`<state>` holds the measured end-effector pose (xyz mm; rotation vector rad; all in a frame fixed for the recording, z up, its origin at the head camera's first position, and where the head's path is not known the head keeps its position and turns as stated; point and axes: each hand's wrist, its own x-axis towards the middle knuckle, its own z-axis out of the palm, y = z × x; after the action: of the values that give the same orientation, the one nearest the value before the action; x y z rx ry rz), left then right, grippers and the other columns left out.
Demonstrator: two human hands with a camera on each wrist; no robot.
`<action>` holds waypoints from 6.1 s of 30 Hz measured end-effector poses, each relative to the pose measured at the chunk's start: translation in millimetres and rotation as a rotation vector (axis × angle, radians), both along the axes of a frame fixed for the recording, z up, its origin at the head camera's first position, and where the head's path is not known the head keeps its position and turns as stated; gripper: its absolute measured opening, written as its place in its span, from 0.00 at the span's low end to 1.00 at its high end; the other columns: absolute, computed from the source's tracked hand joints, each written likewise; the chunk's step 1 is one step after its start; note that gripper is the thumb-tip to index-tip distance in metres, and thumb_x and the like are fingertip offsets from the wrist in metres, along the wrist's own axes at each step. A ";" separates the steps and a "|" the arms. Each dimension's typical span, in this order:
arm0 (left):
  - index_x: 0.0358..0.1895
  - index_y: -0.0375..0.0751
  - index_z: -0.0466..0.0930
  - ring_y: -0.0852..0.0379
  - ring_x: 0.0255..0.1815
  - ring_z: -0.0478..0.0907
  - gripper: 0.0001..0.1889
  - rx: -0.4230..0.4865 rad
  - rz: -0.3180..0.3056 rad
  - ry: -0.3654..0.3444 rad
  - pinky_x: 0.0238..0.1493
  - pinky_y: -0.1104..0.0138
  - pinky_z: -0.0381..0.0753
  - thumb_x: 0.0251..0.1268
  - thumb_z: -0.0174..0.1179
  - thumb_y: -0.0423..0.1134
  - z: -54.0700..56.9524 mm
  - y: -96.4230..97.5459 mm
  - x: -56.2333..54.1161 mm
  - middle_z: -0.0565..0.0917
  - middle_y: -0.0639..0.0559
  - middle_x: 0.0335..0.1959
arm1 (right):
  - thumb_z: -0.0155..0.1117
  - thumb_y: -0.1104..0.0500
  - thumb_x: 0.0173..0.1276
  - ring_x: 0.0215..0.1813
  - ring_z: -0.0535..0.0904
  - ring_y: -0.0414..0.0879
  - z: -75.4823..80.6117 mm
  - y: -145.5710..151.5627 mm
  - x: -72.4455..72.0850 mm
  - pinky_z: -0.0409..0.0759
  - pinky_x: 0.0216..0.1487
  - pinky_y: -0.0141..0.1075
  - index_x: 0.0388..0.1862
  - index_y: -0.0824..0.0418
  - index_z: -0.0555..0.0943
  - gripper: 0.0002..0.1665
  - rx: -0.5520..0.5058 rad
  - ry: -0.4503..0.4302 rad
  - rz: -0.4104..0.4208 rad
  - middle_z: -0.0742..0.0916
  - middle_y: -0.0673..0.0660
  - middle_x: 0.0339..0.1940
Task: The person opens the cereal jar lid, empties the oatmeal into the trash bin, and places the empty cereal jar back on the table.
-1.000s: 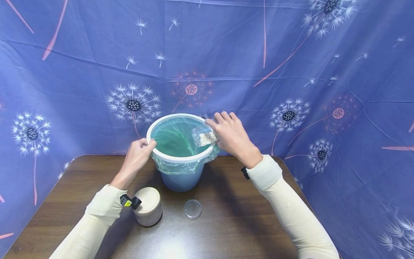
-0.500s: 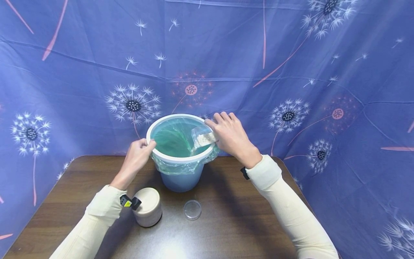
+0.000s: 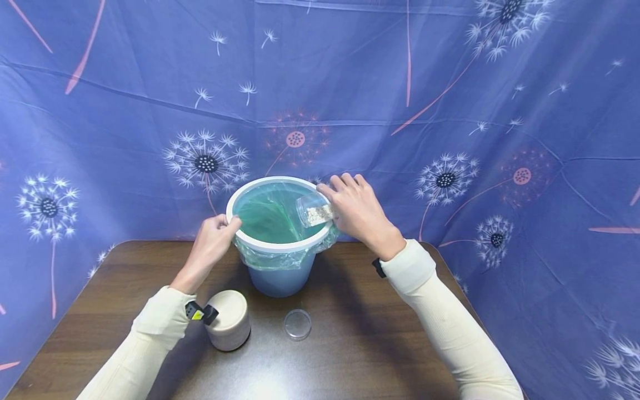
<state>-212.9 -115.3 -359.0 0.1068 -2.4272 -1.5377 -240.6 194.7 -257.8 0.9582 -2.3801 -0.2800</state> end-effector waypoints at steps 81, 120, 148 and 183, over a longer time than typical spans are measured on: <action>0.24 0.48 0.68 0.51 0.28 0.68 0.18 -0.006 -0.003 0.007 0.34 0.58 0.66 0.70 0.57 0.51 -0.5 -0.3 0.3 0.68 0.57 0.20 | 0.83 0.62 0.53 0.57 0.81 0.62 3.0 -3.6 -0.1 0.77 0.58 0.54 0.67 0.58 0.80 0.39 0.042 0.023 0.002 0.86 0.60 0.54; 0.23 0.48 0.68 0.51 0.28 0.68 0.19 -0.008 -0.004 0.013 0.34 0.58 0.66 0.70 0.57 0.52 -0.7 -0.9 1.0 0.68 0.56 0.20 | 0.86 0.61 0.54 0.61 0.80 0.61 2.9 -3.8 -0.1 0.78 0.62 0.54 0.68 0.59 0.82 0.40 0.038 0.030 0.017 0.87 0.60 0.59; 0.24 0.48 0.68 0.51 0.28 0.67 0.18 -0.011 -0.001 0.011 0.34 0.58 0.66 0.69 0.56 0.52 -2.1 -0.2 0.4 0.67 0.55 0.21 | 0.86 0.62 0.55 0.64 0.79 0.62 5.0 -4.2 2.0 0.78 0.62 0.54 0.68 0.58 0.83 0.39 0.047 0.034 0.031 0.86 0.60 0.60; 0.24 0.48 0.70 0.50 0.28 0.68 0.18 -0.015 0.005 0.012 0.34 0.58 0.66 0.70 0.56 0.52 -1.9 0.1 -0.3 0.68 0.56 0.21 | 0.80 0.67 0.57 0.63 0.78 0.62 7.1 -5.5 1.6 0.77 0.61 0.53 0.65 0.57 0.85 0.34 0.038 0.066 0.073 0.85 0.62 0.57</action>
<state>-213.3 -115.1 -360.8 0.1002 -2.4274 -1.5134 -239.0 189.2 -250.7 1.0351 -2.2824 -0.3247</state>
